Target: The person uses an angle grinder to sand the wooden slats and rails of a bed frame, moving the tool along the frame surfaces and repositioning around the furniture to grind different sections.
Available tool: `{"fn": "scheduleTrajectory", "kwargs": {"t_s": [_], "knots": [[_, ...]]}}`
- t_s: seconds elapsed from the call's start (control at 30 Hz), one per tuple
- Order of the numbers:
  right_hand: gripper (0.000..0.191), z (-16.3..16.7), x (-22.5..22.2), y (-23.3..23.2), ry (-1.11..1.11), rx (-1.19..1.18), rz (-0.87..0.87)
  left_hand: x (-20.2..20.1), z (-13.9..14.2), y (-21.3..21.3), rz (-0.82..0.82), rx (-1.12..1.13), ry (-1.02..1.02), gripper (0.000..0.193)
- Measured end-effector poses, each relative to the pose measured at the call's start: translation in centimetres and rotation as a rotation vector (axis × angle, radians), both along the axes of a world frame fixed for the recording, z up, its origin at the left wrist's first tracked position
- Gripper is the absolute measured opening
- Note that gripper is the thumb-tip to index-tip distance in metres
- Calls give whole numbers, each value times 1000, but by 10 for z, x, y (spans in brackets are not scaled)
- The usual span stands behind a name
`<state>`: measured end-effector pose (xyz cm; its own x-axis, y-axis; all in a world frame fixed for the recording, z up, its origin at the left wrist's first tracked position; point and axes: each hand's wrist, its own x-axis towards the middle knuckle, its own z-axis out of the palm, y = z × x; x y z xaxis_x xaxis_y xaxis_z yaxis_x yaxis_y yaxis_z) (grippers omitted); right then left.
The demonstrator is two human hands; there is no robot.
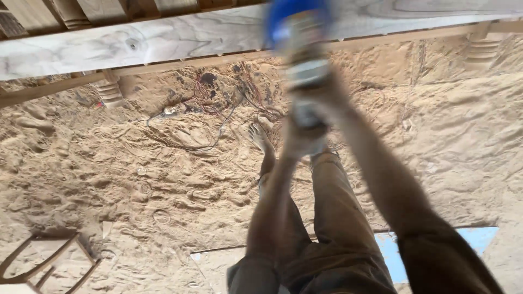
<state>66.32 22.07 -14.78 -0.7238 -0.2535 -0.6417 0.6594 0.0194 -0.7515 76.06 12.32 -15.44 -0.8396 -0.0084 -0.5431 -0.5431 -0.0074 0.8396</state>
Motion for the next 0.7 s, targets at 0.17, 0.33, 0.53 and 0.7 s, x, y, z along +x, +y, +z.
{"fn": "scheduleTrajectory", "kwargs": {"t_s": [0.17,0.33,0.53,0.7], "knots": [[66,34,-7,-66,140,70,299,22,1,-40,363,195,117,50],[68,19,-11,57,-27,46,11,-4,17,63,99,60,99,62],[64,-14,-15,251,-229,82,-495,-55,37,203,-443,-82,-186,90],[53,1,7,340,53,-77,-486,-87,38,271,-660,-172,-18,87]]}}
